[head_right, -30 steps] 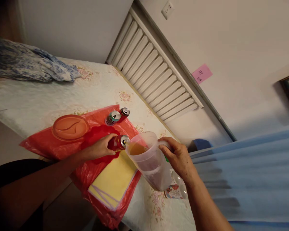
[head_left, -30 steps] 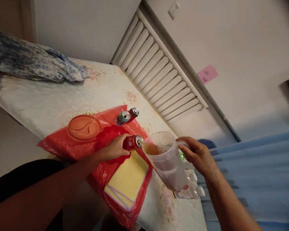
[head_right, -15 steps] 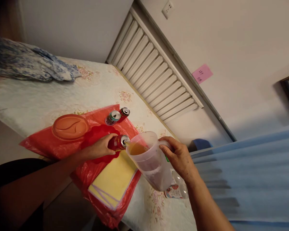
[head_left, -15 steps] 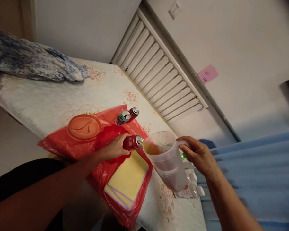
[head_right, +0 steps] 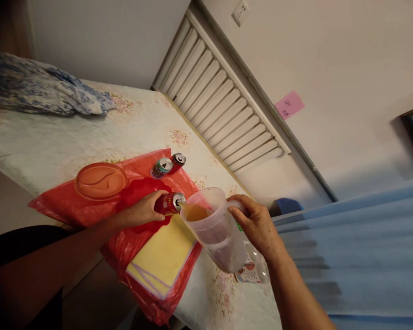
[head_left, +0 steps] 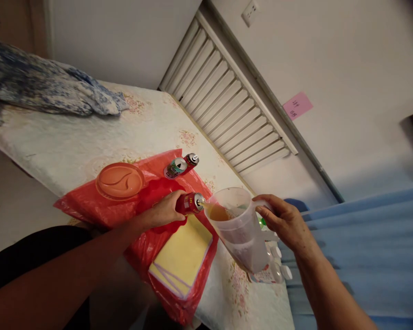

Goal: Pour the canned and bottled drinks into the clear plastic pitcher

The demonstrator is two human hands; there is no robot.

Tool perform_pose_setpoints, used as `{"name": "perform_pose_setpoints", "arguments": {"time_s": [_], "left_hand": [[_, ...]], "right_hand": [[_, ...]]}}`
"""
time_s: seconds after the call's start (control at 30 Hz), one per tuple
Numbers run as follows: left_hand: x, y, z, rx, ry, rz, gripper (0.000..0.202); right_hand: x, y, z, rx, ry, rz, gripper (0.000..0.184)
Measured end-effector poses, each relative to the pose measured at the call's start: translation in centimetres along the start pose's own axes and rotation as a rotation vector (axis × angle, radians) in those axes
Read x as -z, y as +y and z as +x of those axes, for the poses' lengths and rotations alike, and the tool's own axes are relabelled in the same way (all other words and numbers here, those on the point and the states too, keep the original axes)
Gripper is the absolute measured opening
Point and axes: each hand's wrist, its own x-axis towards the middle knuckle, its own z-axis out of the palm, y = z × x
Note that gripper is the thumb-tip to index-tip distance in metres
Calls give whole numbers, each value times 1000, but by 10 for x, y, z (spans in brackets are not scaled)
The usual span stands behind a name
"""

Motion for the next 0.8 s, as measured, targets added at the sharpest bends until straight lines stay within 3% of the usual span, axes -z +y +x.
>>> {"name": "perform_pose_setpoints", "arguments": {"time_s": [0.8], "left_hand": [[-1, -3, 1, -19, -16, 30, 61]], "right_hand": [[1, -2, 0, 24, -1, -29, 32]]}}
